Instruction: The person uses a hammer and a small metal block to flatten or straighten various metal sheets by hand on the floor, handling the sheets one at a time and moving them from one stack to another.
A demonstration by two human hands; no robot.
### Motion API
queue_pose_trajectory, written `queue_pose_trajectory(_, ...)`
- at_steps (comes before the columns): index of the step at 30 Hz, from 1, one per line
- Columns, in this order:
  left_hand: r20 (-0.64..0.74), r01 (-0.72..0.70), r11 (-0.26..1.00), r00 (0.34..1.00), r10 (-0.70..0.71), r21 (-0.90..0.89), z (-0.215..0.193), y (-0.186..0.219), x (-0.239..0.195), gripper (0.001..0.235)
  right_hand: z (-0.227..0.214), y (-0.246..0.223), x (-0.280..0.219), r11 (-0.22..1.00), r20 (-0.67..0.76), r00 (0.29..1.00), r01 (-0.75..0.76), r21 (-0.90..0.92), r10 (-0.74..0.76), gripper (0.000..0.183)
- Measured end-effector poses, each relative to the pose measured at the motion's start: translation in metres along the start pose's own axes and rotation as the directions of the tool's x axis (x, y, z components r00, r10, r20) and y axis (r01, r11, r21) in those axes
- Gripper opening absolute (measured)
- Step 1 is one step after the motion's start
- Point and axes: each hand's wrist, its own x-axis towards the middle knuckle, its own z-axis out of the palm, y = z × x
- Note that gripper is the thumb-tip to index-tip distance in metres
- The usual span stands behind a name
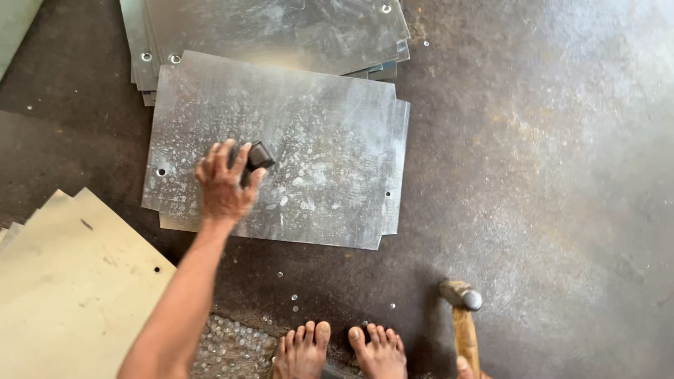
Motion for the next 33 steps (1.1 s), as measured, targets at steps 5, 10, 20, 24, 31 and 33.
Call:
queue_pose_trajectory(5, -0.164, 0.173, 0.948, 0.961, -0.221, -0.267, 0.033, 0.131, -0.006, 0.076, -0.01, 0.004, -0.003, 0.997, -0.038, 0.997, -0.073, -0.016, 0.072, 0.039)
queue_pose_trajectory(10, 0.062, 0.168, 0.942, 0.986, -0.157, -0.291, 0.061, 0.269, 0.011, 0.057, -0.03, -0.012, 0.0, 0.993, 0.11, 0.989, -0.09, -0.082, 0.099, 0.032)
queue_pose_trajectory(20, 0.16, 0.038, 0.982, 0.987, -0.008, -0.187, -0.024, 0.138, -0.056, 0.062, -0.24, 0.088, 0.001, 0.206, 0.058, 0.863, -0.184, 0.961, 0.502, 0.052)
queue_pose_trajectory(24, 0.1, 0.143, 0.961, 0.987, -0.123, -0.237, -0.02, 0.097, -0.067, 0.062, -0.303, 0.083, 0.073, -0.121, -0.349, 0.921, 0.372, 0.921, 0.171, 0.039)
queue_pose_trajectory(31, 0.096, 0.155, 0.962, 0.986, -0.136, -0.227, -0.008, 0.103, -0.073, 0.064, -0.23, 0.006, 0.157, 0.51, -0.025, 0.999, 0.01, 0.86, 0.023, 0.062)
queue_pose_trajectory(33, 0.092, 0.159, 0.962, 0.986, -0.142, -0.224, -0.013, 0.103, -0.074, 0.062, -0.22, -0.004, 0.144, 0.413, 0.177, 0.967, -0.24, 0.878, 0.185, 0.059)
